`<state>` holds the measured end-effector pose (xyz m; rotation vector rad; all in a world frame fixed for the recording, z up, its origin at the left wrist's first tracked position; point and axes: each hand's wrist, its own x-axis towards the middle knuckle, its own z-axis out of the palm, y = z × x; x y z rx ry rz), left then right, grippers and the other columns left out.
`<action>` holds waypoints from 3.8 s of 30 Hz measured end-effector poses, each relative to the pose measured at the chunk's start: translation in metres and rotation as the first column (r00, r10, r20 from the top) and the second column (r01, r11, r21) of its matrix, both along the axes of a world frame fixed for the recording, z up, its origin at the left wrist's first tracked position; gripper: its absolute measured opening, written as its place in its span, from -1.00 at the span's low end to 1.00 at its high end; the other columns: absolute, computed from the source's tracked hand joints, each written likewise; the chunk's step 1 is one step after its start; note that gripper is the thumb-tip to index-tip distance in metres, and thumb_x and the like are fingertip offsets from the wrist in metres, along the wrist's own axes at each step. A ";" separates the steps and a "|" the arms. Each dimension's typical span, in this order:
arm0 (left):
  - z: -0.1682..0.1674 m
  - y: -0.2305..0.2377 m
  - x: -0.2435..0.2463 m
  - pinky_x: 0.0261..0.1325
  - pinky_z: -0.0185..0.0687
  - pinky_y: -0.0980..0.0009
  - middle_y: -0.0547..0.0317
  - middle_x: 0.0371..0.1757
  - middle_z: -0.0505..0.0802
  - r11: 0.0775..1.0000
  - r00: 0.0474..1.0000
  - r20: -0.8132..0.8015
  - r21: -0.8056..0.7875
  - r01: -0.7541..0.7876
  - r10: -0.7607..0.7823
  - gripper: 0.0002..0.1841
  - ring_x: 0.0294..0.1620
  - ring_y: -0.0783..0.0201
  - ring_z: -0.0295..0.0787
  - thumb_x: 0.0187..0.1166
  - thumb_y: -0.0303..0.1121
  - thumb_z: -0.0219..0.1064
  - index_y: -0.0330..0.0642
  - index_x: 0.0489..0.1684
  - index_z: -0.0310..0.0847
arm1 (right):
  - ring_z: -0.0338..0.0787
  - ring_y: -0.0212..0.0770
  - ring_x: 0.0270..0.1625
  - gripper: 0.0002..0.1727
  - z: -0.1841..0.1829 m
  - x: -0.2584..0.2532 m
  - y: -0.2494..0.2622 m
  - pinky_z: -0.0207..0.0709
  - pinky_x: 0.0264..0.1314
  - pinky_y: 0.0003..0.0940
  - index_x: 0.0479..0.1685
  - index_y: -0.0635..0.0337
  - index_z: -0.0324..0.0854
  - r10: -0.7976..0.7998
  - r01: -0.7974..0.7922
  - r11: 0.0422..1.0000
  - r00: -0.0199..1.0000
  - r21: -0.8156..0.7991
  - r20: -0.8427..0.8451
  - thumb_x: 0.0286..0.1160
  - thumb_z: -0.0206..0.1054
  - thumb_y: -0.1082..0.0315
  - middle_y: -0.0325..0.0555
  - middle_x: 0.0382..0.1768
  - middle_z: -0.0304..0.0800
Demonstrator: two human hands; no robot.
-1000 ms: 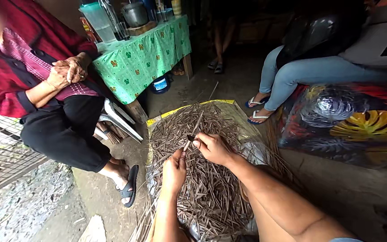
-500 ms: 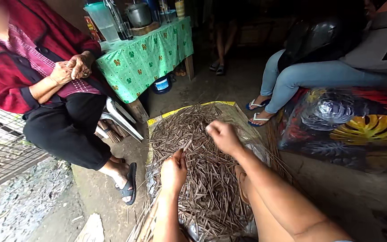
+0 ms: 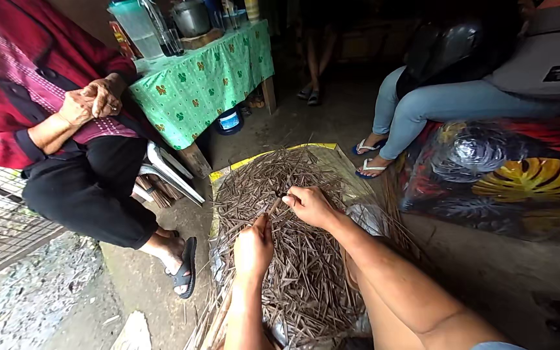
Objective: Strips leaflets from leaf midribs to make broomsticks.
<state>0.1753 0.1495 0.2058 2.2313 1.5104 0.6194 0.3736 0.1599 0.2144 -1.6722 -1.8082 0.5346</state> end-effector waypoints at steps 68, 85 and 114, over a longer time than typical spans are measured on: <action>0.011 -0.006 -0.012 0.21 0.61 -0.22 -0.16 -0.01 0.86 0.905 0.988 -0.150 -0.426 -0.022 -0.047 -0.62 0.09 -0.14 0.82 0.87 -0.22 -0.02 -0.11 0.38 0.66 | 0.81 0.35 -0.04 -0.54 -0.004 0.028 0.013 0.60 0.00 0.35 -0.02 0.38 0.67 -0.361 0.377 0.914 0.925 -0.148 0.121 0.85 0.08 0.10 0.35 -0.20 0.78; 0.012 -0.004 -0.005 0.27 0.60 -0.24 -0.17 0.07 0.88 0.925 0.981 -0.193 -0.374 -0.064 -0.010 -0.58 0.18 -0.17 0.82 0.89 -0.18 -0.06 -0.06 0.48 0.62 | 0.81 0.22 0.06 -0.57 -0.002 -0.024 -0.008 0.57 0.16 0.20 0.03 0.36 0.67 -0.017 0.052 0.944 0.994 -0.326 0.110 0.86 0.05 0.14 0.26 -0.14 0.79; 0.000 -0.021 -0.040 0.14 0.66 -0.22 -0.14 -0.11 0.92 0.966 0.996 -0.091 -0.260 -0.004 -0.021 -0.61 -0.06 -0.12 0.88 0.80 -0.29 0.10 -0.12 0.47 0.69 | 0.41 -0.30 -0.62 -0.60 -0.001 0.044 0.008 0.39 -0.52 -0.39 0.38 0.25 0.56 -0.450 0.317 0.890 0.726 -0.326 -0.520 0.91 0.03 0.15 -0.13 -0.55 0.46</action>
